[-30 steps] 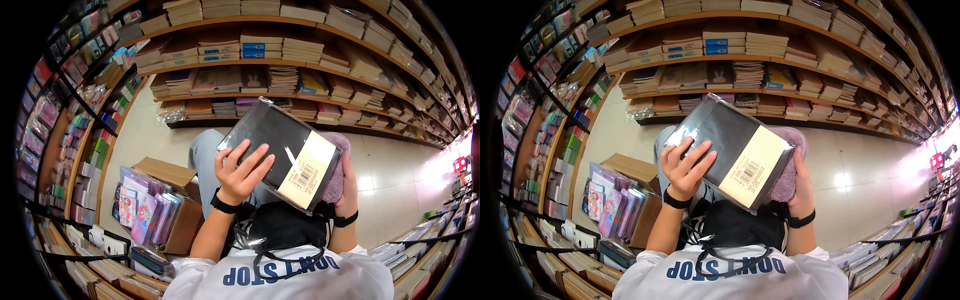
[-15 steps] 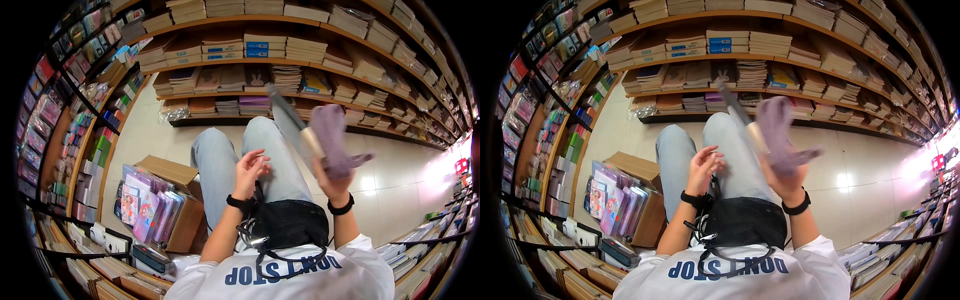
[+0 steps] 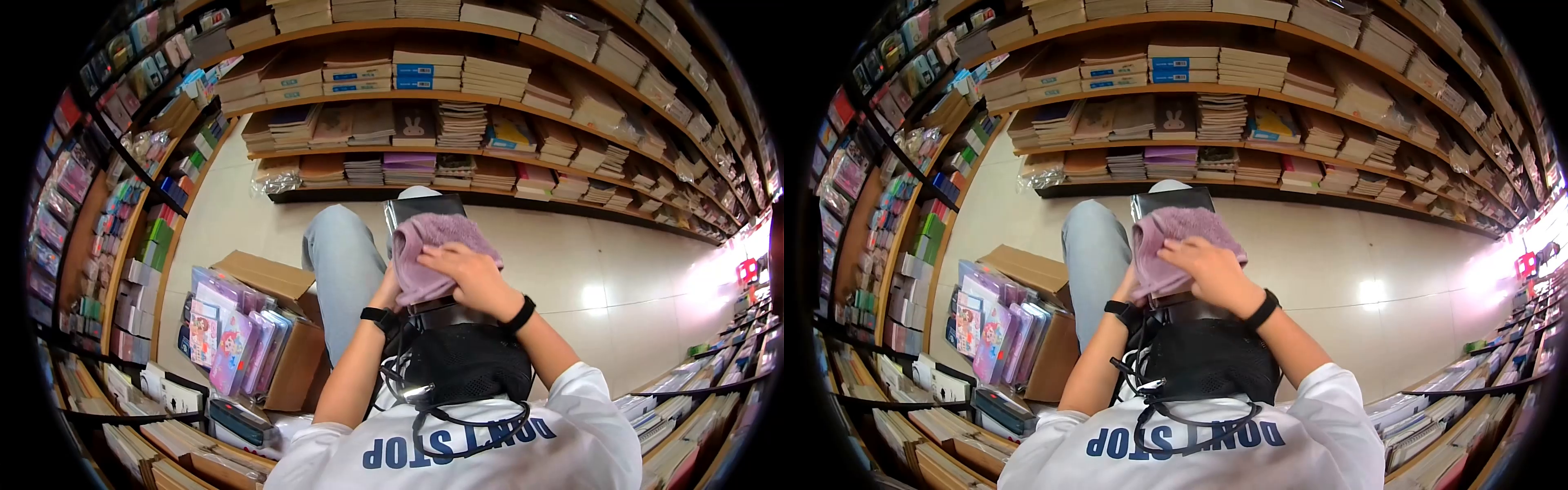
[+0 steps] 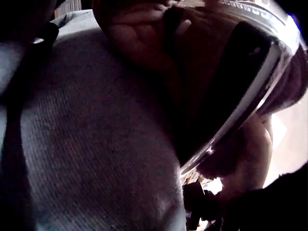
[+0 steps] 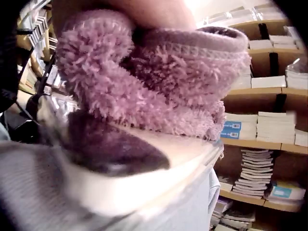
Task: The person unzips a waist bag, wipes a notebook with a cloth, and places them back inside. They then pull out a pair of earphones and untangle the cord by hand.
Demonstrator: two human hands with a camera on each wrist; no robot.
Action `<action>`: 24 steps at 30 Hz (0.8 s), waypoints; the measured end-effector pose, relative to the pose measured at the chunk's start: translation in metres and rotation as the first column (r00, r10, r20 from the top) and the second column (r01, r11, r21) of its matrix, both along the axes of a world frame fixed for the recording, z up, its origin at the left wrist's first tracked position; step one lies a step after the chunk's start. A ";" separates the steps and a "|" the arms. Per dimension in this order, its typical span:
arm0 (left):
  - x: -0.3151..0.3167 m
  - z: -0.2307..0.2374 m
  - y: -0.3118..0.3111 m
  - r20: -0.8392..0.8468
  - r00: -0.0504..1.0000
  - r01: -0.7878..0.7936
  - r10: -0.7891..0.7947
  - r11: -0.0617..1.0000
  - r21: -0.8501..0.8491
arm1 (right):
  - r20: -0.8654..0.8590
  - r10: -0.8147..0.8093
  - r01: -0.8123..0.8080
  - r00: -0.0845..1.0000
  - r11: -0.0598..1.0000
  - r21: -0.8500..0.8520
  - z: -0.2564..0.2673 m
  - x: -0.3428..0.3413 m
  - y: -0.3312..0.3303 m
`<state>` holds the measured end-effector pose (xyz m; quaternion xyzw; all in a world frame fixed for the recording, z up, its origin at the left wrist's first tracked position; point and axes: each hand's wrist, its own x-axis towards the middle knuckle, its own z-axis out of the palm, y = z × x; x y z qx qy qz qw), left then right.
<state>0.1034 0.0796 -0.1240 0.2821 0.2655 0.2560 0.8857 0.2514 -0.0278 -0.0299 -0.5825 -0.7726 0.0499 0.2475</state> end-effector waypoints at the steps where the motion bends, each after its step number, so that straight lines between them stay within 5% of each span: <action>1: 0.003 -0.022 0.005 0.014 1.000 -0.017 0.016 0.993 0.115 | 0.017 -0.016 0.016 1.000 0.999 -0.041 0.004 0.004 0.010; 2: 0.004 -0.035 0.008 0.029 0.999 -0.035 0.030 0.973 0.229 | 0.033 -0.031 0.033 0.999 0.996 -0.080 0.007 0.009 0.020; 9: 0.001 -0.015 0.004 -0.026 0.999 -0.038 0.041 0.993 0.108 | 0.044 -0.094 0.092 0.995 0.995 0.047 -0.021 0.037 0.090; 16: -0.006 0.005 -0.003 -0.039 0.981 -0.191 0.192 0.981 0.040 | 0.046 0.023 -0.021 0.999 0.999 -0.047 -0.023 0.016 0.027; 24: -0.007 -0.006 -0.002 -0.044 0.996 -0.067 0.074 0.988 0.141 | -0.187 0.018 -0.058 0.982 0.976 -0.209 -0.017 0.017 -0.017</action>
